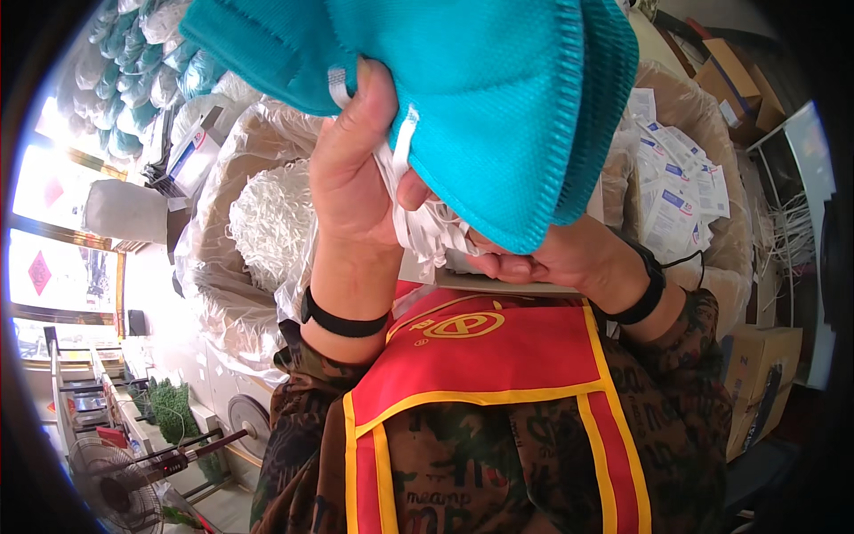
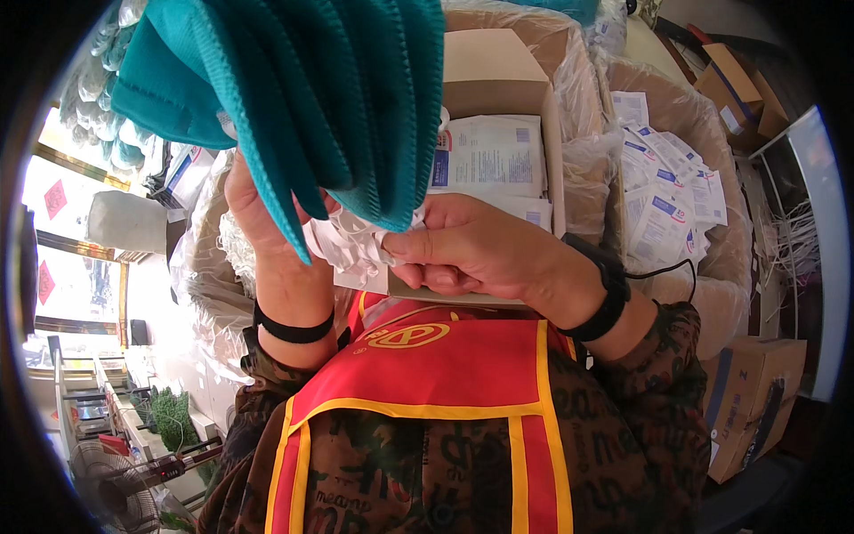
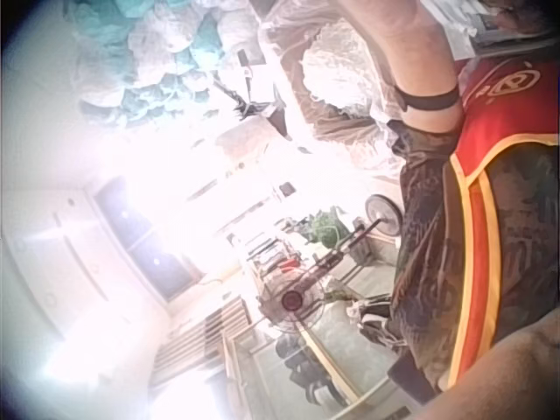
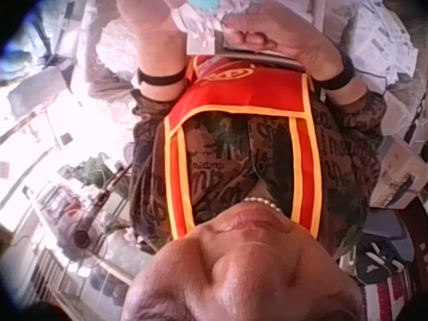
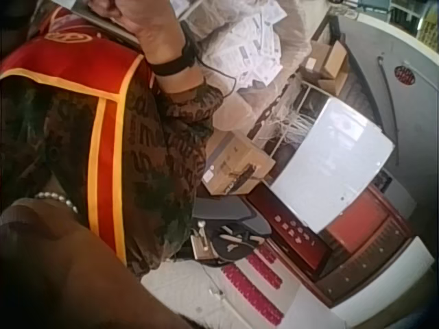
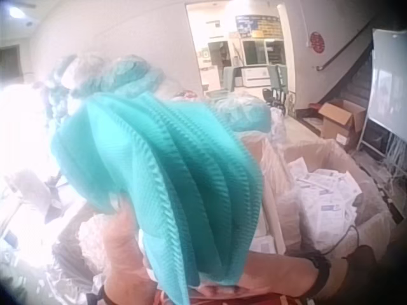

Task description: Manually counting, grouping, and inserting face masks into plastic packaging sleeves.

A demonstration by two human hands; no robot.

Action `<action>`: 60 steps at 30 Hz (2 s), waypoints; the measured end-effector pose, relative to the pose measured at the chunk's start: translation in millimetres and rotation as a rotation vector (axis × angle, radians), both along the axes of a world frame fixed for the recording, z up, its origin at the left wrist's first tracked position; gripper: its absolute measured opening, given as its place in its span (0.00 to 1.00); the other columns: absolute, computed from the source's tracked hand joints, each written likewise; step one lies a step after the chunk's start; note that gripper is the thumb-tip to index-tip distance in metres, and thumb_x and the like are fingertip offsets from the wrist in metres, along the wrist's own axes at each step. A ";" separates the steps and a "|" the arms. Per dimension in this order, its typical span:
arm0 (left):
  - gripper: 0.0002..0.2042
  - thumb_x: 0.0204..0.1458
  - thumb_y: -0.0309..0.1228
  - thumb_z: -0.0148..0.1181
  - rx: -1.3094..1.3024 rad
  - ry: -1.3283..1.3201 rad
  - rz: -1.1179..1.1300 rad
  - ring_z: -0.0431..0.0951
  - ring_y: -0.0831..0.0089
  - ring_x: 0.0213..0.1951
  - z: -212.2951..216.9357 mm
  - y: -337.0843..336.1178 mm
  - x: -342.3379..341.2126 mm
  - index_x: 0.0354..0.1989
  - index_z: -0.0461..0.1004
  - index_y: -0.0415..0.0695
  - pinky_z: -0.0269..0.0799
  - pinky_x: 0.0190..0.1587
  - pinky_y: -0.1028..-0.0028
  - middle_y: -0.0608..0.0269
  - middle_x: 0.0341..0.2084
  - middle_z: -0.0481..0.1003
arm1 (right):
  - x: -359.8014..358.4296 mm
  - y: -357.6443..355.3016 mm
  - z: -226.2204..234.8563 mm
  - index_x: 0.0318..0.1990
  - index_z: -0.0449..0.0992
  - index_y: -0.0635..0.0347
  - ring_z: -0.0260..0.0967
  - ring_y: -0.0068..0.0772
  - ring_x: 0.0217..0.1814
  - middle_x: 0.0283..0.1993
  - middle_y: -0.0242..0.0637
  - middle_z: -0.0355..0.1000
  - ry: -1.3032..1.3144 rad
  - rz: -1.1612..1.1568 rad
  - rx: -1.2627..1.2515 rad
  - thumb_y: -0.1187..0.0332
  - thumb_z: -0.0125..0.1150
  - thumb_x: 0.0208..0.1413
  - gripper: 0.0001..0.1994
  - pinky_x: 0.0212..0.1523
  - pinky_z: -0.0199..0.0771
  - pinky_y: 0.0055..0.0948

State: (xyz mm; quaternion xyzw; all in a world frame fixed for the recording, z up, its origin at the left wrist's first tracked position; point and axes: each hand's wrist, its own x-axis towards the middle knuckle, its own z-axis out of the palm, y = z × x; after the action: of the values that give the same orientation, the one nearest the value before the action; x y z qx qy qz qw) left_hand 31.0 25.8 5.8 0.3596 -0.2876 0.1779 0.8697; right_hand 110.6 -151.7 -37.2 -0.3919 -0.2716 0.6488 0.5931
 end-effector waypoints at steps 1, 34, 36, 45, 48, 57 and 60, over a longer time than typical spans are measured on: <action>0.16 0.65 0.37 0.42 -0.006 0.003 0.018 0.69 0.78 0.14 -0.1 1.6 -2.0 0.50 0.69 0.38 0.67 0.20 0.79 0.55 0.26 0.76 | -0.7 -1.1 3.1 0.42 0.75 0.64 0.53 0.11 0.17 0.26 0.28 0.68 -0.037 -0.009 -0.020 0.65 0.53 0.64 0.11 0.16 0.49 0.13; 0.29 0.40 0.25 0.64 1.649 0.113 0.380 0.80 0.51 0.33 46.3 -7.9 -51.5 0.56 0.65 0.41 0.78 0.30 0.66 0.48 0.40 0.74 | 41.6 -46.5 63.9 0.38 0.72 0.62 0.70 0.53 0.31 0.28 0.50 0.70 -1.250 0.048 0.241 0.62 0.52 0.63 0.12 0.31 0.68 0.38; 0.26 0.43 0.32 0.68 1.918 0.085 0.411 0.81 0.53 0.33 44.0 -15.8 -57.4 0.51 0.69 0.36 0.77 0.33 0.67 0.49 0.37 0.75 | 32.9 -49.7 83.7 0.37 0.72 0.61 0.70 0.54 0.29 0.26 0.48 0.70 -1.277 0.122 0.140 0.61 0.52 0.63 0.11 0.29 0.67 0.40; 0.20 0.39 0.33 0.65 1.895 -0.044 0.688 0.75 0.63 0.21 10.1 28.9 -88.2 0.42 0.72 0.38 0.74 0.23 0.68 0.58 0.27 0.68 | 22.0 -93.6 84.0 0.28 0.68 0.59 0.68 0.48 0.24 0.21 0.42 0.65 -1.351 0.223 0.015 0.63 0.54 0.61 0.12 0.23 0.65 0.40; 0.22 0.37 0.34 0.66 1.934 -0.034 0.764 0.75 0.61 0.21 8.0 42.8 -89.9 0.42 0.72 0.38 0.73 0.23 0.68 0.57 0.28 0.69 | 22.3 -110.3 91.4 0.29 0.69 0.59 0.68 0.46 0.23 0.22 0.40 0.65 -1.334 0.187 -0.041 0.64 0.57 0.60 0.10 0.22 0.65 0.38; 0.17 0.37 0.21 0.62 2.258 0.489 1.128 0.79 0.56 0.28 -49.7 156.3 -112.5 0.40 0.72 0.42 0.75 0.27 0.68 0.56 0.33 0.76 | 32.8 -164.9 85.5 0.29 0.71 0.61 0.66 0.33 0.20 0.21 0.34 0.65 -1.172 -0.058 -0.280 0.63 0.58 0.60 0.11 0.21 0.63 0.29; 0.15 0.46 0.22 0.64 1.255 0.808 1.241 0.81 0.68 0.30 -54.6 175.1 -140.7 0.44 0.75 0.41 0.75 0.28 0.73 0.62 0.33 0.80 | 60.4 -179.0 72.9 0.30 0.70 0.61 0.58 0.19 0.17 0.19 0.28 0.62 -0.777 -0.348 -0.387 0.60 0.56 0.62 0.14 0.17 0.55 0.22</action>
State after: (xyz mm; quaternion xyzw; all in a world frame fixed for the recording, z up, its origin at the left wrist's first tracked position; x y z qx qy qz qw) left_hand -109.8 200.9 -48.8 0.8800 0.2311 0.2822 0.3042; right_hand 171.0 -330.7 35.7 -0.7489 -0.2777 0.3836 0.4636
